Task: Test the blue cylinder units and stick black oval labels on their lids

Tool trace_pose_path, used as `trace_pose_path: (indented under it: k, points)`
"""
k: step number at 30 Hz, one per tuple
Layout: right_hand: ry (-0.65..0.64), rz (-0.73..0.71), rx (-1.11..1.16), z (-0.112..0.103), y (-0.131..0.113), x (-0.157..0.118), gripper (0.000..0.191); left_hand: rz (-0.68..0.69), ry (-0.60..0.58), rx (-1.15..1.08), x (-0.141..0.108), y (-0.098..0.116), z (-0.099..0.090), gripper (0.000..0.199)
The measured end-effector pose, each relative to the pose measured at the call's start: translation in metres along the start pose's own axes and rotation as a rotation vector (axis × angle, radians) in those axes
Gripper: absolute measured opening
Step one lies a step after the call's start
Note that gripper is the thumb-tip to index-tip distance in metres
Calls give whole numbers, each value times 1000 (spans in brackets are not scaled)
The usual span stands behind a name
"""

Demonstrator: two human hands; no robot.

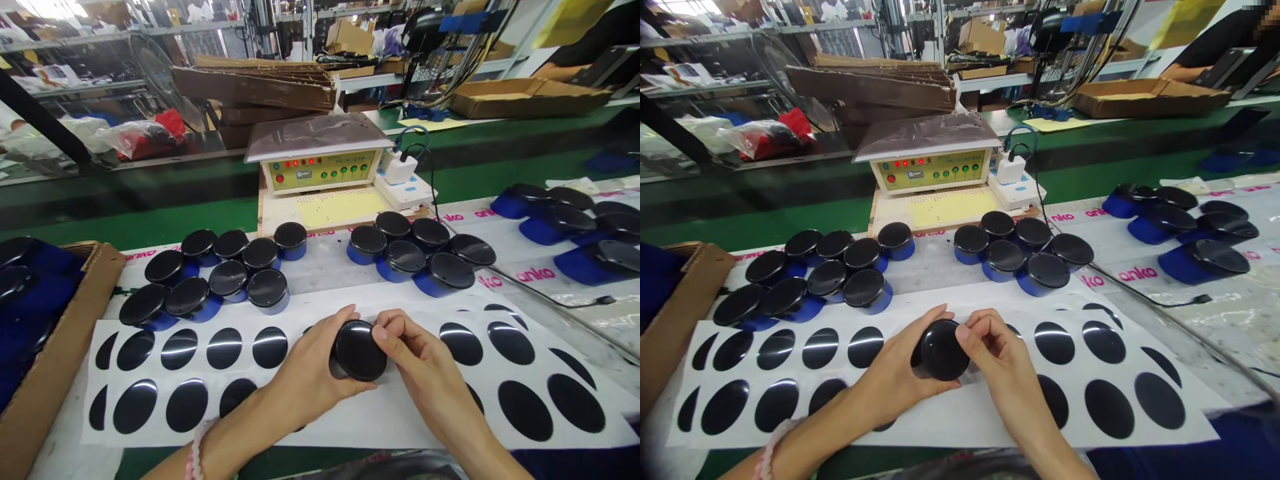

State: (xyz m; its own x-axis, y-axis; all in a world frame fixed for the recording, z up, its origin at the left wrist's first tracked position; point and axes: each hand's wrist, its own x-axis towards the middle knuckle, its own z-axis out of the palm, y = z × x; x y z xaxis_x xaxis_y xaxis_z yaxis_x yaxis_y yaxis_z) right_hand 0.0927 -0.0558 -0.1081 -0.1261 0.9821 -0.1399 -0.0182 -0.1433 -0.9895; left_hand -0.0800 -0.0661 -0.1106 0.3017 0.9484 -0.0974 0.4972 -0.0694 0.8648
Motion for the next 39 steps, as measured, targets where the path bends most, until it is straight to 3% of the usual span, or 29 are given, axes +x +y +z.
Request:
trace_pose_path:
  k: [20, 26, 28, 32, 34, 37, 39]
  points:
    - [83, -209, -336, 2, 2, 0, 24, 5, 11, -37, -1, 0, 3, 84]
    - [8, -175, -461, 0, -1, -2, 23, 53, 23, 9, -1, -4, 5, 89]
    - [12, -115, -532, -5, -1, -2, 21, 120, 21, 59, -1, -4, 4, 85]
    - [132, -57, -583, -30, -2, 2, 38, 302, -20, 258, -2, -3, 0, 65]
    - [128, -81, -598, -48, -5, 2, 31, 351, -37, 367, -3, -1, -1, 55]
    - [34, -89, -675, -72, -12, -2, 25, 384, -52, 482, -6, 1, -1, 49]
    - [-108, -31, -770, -82, -15, -7, 24, 379, -52, 516, -6, 1, -1, 52]
